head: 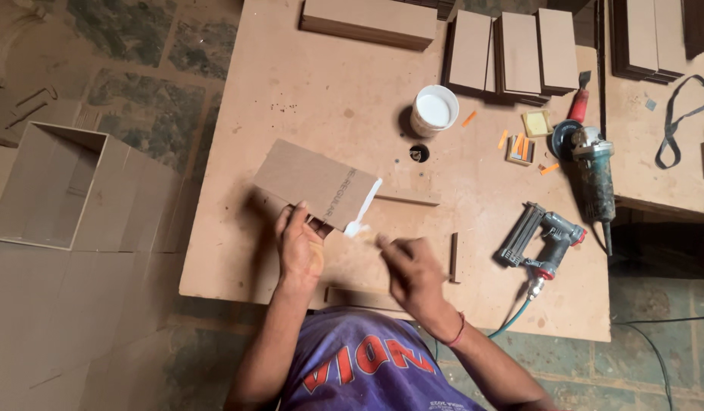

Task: The person assembles a rectangular wooden box by applying glue to the edges of flat panels and joining them together. They use a pneumatic nail gun to fasten the corners and sides, then place the completed box on the floor.

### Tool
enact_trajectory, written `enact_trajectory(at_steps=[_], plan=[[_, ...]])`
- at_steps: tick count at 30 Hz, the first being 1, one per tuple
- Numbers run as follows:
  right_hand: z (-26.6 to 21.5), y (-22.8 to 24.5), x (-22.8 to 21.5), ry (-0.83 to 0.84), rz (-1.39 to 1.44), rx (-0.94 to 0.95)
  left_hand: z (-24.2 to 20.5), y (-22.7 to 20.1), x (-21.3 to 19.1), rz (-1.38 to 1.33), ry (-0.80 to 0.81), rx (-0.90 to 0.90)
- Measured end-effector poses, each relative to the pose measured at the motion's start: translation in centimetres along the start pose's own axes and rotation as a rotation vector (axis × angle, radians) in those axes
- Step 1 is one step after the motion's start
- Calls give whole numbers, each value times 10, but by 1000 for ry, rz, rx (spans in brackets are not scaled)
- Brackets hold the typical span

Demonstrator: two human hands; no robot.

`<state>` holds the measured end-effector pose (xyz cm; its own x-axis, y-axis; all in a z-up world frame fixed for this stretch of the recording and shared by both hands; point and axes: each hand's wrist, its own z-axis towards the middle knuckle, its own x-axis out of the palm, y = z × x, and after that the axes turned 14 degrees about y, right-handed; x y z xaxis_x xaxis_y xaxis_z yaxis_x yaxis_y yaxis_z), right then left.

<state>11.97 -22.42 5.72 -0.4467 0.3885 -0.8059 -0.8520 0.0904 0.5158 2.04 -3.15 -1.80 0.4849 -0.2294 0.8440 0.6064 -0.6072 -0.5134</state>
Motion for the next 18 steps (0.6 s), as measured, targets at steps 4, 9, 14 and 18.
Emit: enact_trajectory(at_steps=[4,9,14,18], plan=[[-7,-42,2,80,-20,-190,1,-6,-8,61,-70,0],[53,-201,-16,136,-313,174,-13,-3,-40,206,-55,150],[149,-344,-25,104,-549,295,-52,13,-74,357,-183,228],[188,-391,-11,93,-616,210,-86,33,-90,440,-364,209]])
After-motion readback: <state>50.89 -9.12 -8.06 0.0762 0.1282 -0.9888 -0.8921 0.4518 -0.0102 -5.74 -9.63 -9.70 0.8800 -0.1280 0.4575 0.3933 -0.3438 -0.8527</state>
